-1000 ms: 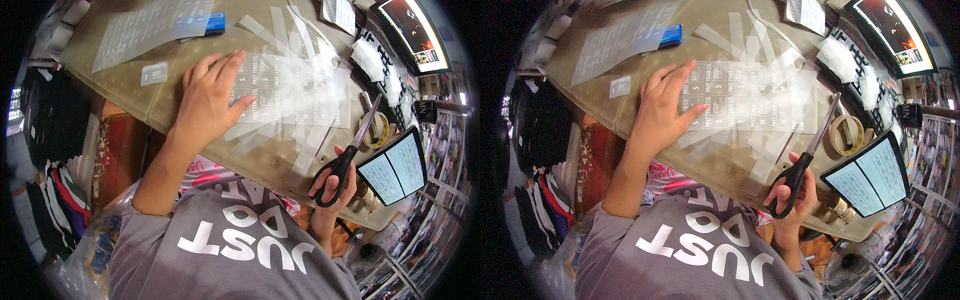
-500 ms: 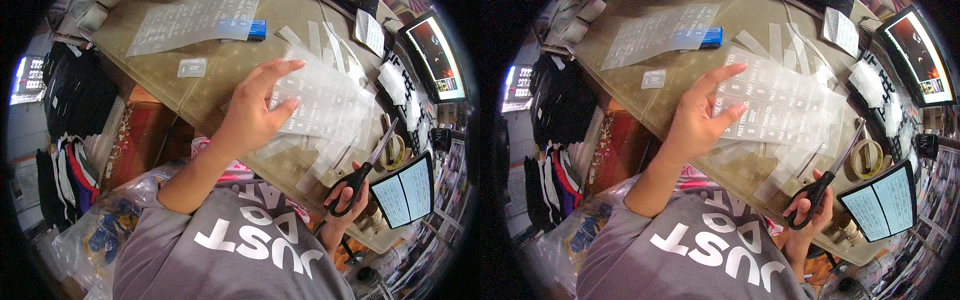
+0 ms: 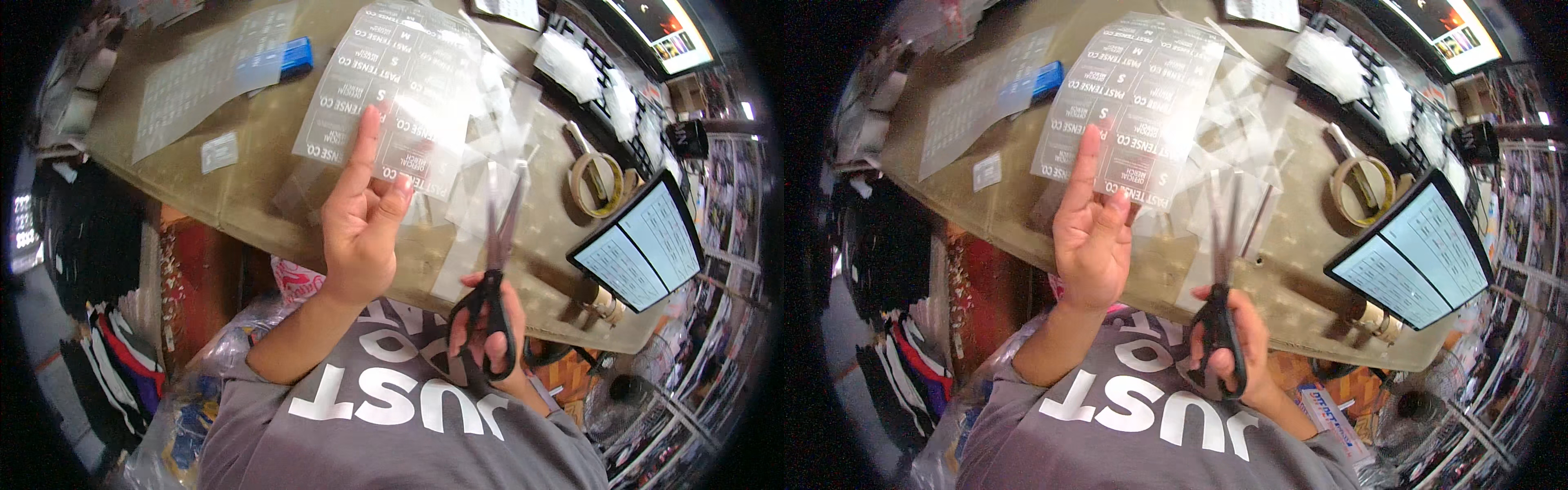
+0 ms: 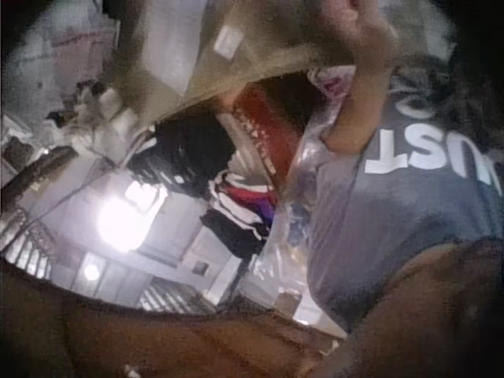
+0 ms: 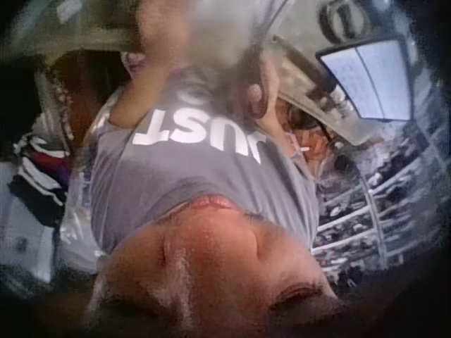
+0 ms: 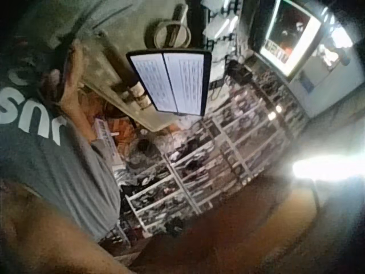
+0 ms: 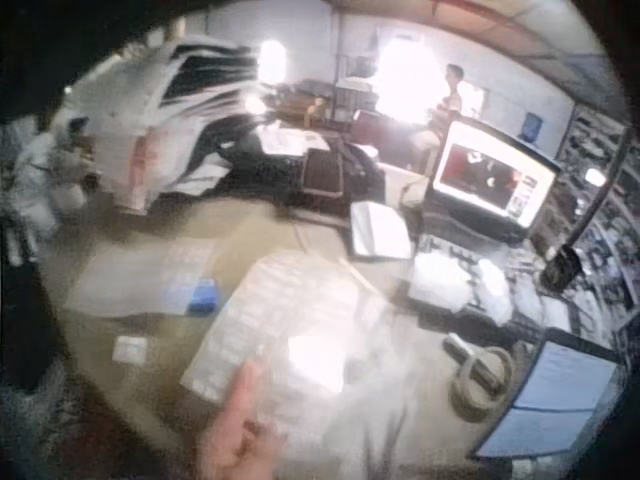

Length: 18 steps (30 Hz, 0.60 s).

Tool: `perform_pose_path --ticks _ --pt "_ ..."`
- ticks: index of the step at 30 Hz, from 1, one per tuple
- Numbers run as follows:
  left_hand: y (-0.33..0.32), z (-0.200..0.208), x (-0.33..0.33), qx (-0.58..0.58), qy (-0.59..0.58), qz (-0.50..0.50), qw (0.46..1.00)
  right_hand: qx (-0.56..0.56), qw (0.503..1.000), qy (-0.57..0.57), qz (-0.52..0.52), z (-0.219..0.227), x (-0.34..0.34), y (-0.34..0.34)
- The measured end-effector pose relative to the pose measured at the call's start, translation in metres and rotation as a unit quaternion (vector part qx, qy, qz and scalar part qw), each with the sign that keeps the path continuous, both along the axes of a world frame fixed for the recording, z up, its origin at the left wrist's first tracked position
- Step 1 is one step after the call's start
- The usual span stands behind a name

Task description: The person uses scissors to cut individual labels from a transparent sheet. They repeatedly pick up the sheet, cut out one label at a time, and place the cut pieces on the table. The process continues throughout the clip with consistent hand movements and tool use.

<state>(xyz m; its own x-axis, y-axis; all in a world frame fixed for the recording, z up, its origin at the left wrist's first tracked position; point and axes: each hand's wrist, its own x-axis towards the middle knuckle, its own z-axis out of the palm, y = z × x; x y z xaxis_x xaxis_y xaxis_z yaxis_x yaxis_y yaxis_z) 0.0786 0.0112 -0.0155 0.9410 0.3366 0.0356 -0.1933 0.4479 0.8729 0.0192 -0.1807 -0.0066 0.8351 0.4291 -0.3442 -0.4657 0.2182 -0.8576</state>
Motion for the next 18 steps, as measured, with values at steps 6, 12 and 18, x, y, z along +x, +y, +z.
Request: perform_pose_path --ticks 6,12,18 --pt "-0.028 -0.007 -0.004 0.043 0.043 0.011 0.998 -0.053 0.997 0.021 0.060 0.005 -0.003 0.006" --pt "0.005 0.001 0.000 0.054 0.084 -0.052 0.994 -0.039 0.996 0.057 0.059 0.012 0.005 -0.006" --pt "0.057 0.009 0.009 0.141 0.124 -0.057 0.981 -0.038 0.984 0.089 0.152 0.009 -0.003 -0.015"
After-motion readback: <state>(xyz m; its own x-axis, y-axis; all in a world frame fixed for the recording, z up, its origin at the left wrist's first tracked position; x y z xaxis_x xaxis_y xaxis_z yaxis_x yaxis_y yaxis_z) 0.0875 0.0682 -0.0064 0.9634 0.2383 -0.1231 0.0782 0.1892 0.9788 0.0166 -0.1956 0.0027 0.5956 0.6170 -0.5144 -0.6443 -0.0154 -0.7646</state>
